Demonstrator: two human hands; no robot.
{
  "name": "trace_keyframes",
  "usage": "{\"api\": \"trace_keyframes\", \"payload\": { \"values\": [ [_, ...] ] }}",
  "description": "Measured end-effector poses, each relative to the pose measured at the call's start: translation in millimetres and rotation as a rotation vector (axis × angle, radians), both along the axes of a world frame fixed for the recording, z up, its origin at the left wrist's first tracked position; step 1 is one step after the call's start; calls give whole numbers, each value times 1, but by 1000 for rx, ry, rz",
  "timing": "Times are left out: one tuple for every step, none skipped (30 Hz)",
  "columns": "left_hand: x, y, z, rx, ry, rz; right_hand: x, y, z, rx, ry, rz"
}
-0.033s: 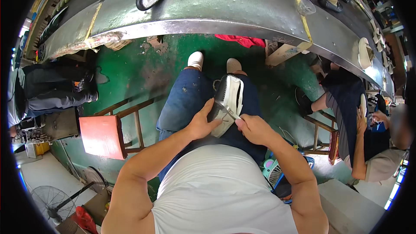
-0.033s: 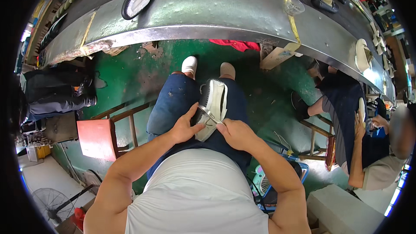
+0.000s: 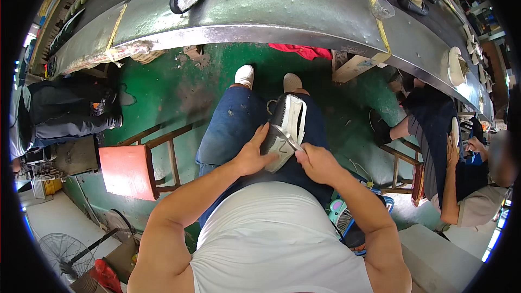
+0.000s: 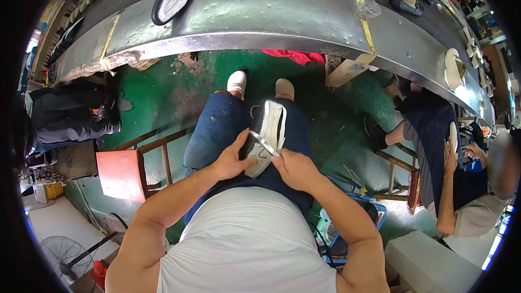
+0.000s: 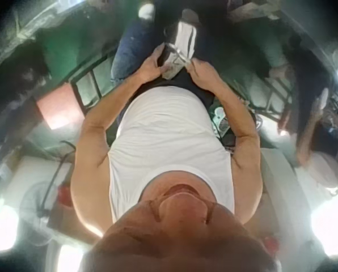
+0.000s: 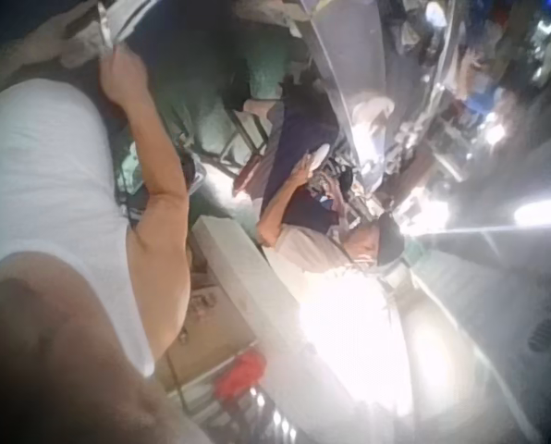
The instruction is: Finishing and lasting shoes on a production line using pliers and a hammer.
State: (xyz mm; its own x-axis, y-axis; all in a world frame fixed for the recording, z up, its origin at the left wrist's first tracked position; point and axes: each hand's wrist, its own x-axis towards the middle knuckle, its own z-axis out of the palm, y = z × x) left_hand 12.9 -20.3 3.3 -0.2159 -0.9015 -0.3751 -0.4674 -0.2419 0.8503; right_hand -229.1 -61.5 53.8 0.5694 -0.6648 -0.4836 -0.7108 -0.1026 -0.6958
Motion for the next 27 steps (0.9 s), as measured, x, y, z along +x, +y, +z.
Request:
{"api": "trace_keyframes", "payload": {
  "values": [
    [-1,0,11,68,27,-32,-2,6,-7,-6,67,-10],
    [-2,-1,21,135,53,-65,-5,12,-11,-13,134,-19],
    [3,-6,28,256,-7,-117,-6,15,-11,-16,132,-18],
    [5,-22,43,244,-6,-120,-10,15,-12,72,8,-142],
    [7,-35,66,175,-226,-277,-15,20,-13,168,-116,-267],
    [8,-39,85,109,-447,-431,-24,30,-21,171,-115,-270],
    [14,-42,97,-155,-571,-476,-32,36,-35,193,-259,-371],
    [20,-51,111,-298,-626,-499,-40,43,-48,213,-405,-471],
    [33,-62,120,-508,-528,-485,-42,47,-51,213,-406,-467],
    [34,-79,145,-571,-415,-461,-44,51,-54,227,-494,-508],
    [35,-92,158,-601,-269,-436,-44,54,-54,242,-586,-543],
    [33,-104,165,-630,-122,-412,-44,57,-54,239,-587,-544],
    [27,-116,169,-532,25,-390,-42,59,-53,205,-566,-561],
    [17,-127,171,-433,172,-368,-40,59,-53,171,-545,-578],
    [7,-140,158,-307,288,-323,-38,58,-52,167,-549,-577],
    [-1,-155,145,-280,279,-344,-36,58,-50,132,-531,-606],
    [-7,-170,138,-149,204,-392,-35,58,-49,96,-514,-638],
    [-15,-180,115,-120,144,-384,-37,56,-50,89,-517,-637],
    [-25,-184,79,24,95,-290,-40,56,-53,104,-488,-627],
    [-32,-180,51,150,118,-177,-41,57,-54,122,-459,-619],
    [-37,-168,36,195,-36,-74,-42,55,-49,121,-459,-626],
    [-30,-152,14,278,11,-46,-43,50,-35,114,-366,-546],
    [-24,-133,7,382,156,-13,-44,42,-22,104,-272,-471],
    [-11,-109,-2,347,407,-46,-44,36,-12,102,-278,-473],
    [-6,-80,-4,101,486,49,-43,33,-2,26,-247,-371],
    [6,-67,12,43,203,-82,-42,29,7,-49,-216,-273],
    [5,-48,28,4,-86,-14,-39,20,21,78,-132,-219]
  ]
}}
